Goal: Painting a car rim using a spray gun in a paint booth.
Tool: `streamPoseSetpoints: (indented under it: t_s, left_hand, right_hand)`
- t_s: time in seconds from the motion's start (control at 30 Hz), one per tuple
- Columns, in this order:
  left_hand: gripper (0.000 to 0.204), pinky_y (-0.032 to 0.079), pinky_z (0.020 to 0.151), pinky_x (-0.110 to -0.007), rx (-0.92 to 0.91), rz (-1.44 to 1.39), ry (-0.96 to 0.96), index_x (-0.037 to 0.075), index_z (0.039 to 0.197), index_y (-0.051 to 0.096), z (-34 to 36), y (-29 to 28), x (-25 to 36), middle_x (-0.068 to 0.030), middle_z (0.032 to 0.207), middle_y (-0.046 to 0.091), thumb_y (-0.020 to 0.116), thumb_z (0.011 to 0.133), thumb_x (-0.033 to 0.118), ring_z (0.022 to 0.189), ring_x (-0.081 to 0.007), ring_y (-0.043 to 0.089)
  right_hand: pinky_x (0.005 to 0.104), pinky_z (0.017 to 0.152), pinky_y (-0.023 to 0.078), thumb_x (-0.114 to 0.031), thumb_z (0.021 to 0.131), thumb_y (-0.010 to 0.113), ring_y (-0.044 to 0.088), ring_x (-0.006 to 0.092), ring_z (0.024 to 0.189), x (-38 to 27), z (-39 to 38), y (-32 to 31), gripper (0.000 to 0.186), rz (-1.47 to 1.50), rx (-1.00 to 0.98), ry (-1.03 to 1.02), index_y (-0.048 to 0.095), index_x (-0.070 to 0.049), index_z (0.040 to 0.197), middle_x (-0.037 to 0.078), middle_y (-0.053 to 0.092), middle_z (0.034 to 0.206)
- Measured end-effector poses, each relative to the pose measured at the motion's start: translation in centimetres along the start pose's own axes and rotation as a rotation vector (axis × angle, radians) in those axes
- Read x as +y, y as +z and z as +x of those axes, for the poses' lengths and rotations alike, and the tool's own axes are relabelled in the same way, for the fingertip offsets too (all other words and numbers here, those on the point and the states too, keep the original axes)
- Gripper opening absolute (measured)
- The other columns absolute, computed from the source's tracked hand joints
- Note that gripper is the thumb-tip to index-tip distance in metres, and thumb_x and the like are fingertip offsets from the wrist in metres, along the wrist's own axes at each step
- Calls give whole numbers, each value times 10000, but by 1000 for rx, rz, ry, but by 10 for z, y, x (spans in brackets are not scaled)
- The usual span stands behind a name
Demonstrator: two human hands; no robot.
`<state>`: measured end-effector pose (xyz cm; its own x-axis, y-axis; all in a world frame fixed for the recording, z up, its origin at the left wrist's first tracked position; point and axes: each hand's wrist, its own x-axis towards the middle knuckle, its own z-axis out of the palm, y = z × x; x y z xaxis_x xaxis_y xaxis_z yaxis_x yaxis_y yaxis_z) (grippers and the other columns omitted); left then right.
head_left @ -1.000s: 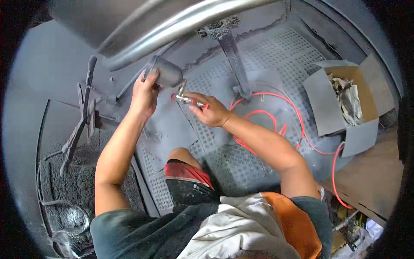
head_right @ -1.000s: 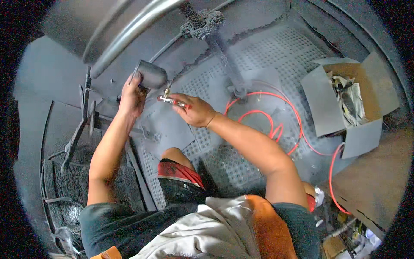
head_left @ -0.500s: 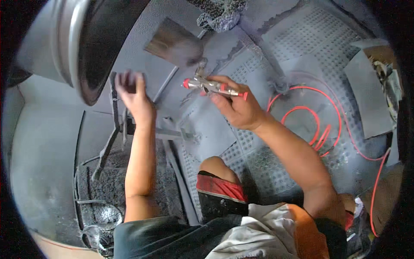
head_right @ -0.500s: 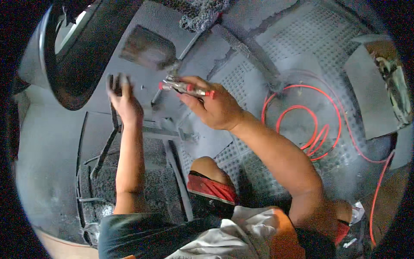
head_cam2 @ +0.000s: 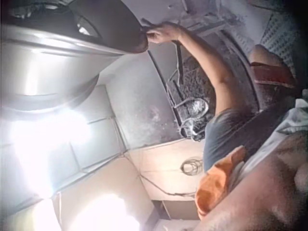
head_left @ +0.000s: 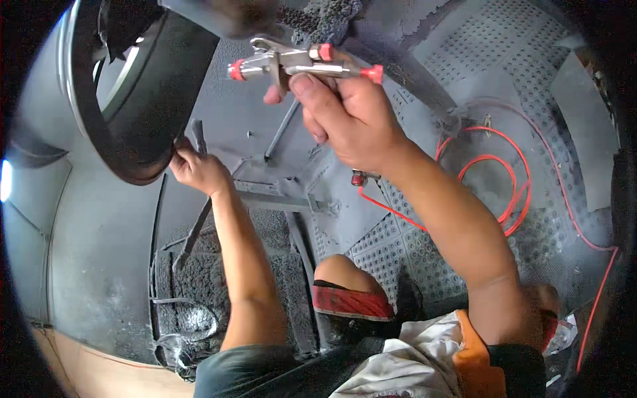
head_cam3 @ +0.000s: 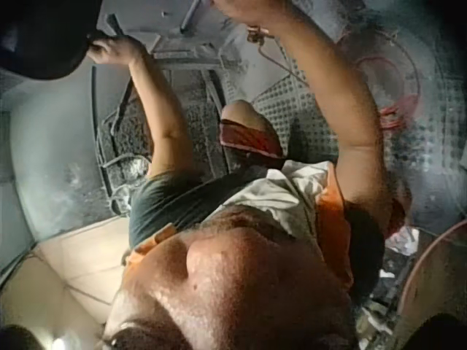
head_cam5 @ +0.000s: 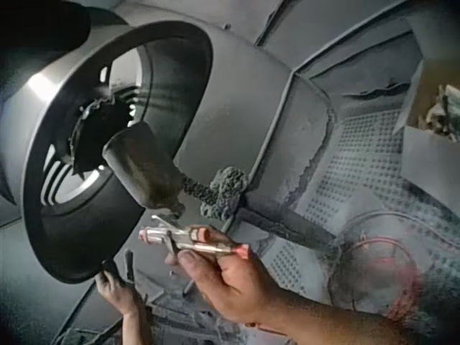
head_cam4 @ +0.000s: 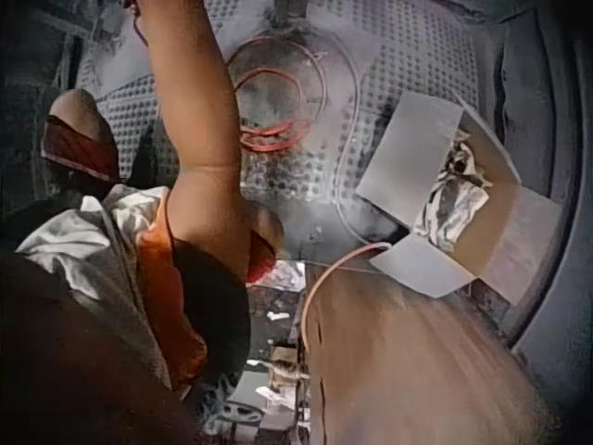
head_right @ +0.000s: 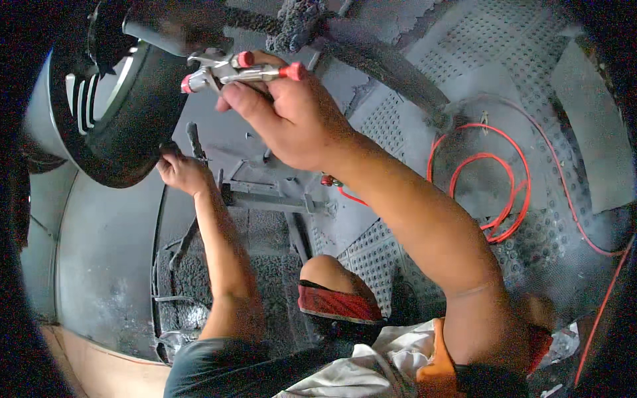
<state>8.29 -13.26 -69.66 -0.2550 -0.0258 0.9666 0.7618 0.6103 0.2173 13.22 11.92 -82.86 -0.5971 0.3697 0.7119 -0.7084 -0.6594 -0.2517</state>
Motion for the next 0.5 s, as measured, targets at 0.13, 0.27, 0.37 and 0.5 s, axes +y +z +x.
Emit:
streamPoseSetpoints:
  t_s: [0.13,0.27,0.37,0.5]
  left_hand:
    - [319,434,846,-309,77,173,66,-92,1094,539,-17,9,76,-110,992,599,498,981,203,885,-164,531]
    - [451,385,955,-347,102,178,28,-72,1219,459,-56,27,146,-138,1120,558,486,985,313,983,-207,503]
    - [544,359,1020,-376,-69,-285,171,-54,1254,433,-60,33,171,-157,1218,519,442,984,418,1085,-238,493]
    - [678,313,1086,-396,-77,76,271,-48,1289,401,-40,-1,116,-169,1378,410,352,968,548,1264,-258,403]
  right_hand:
    - [189,476,377,-219,1005,451,454,19,547,-4,13,1,248,-13,-27,12,594,-20,1045,16,624,862]
    - [219,511,396,-239,992,486,477,54,571,-3,17,-10,264,-103,-32,40,590,-17,893,11,584,772]
    - [263,563,414,-247,973,524,498,100,603,4,28,-4,292,-253,129,-243,557,-12,802,9,533,671]
    - [290,623,425,-239,962,540,520,132,642,-1,32,-7,296,-256,135,-182,568,-8,780,25,536,635]
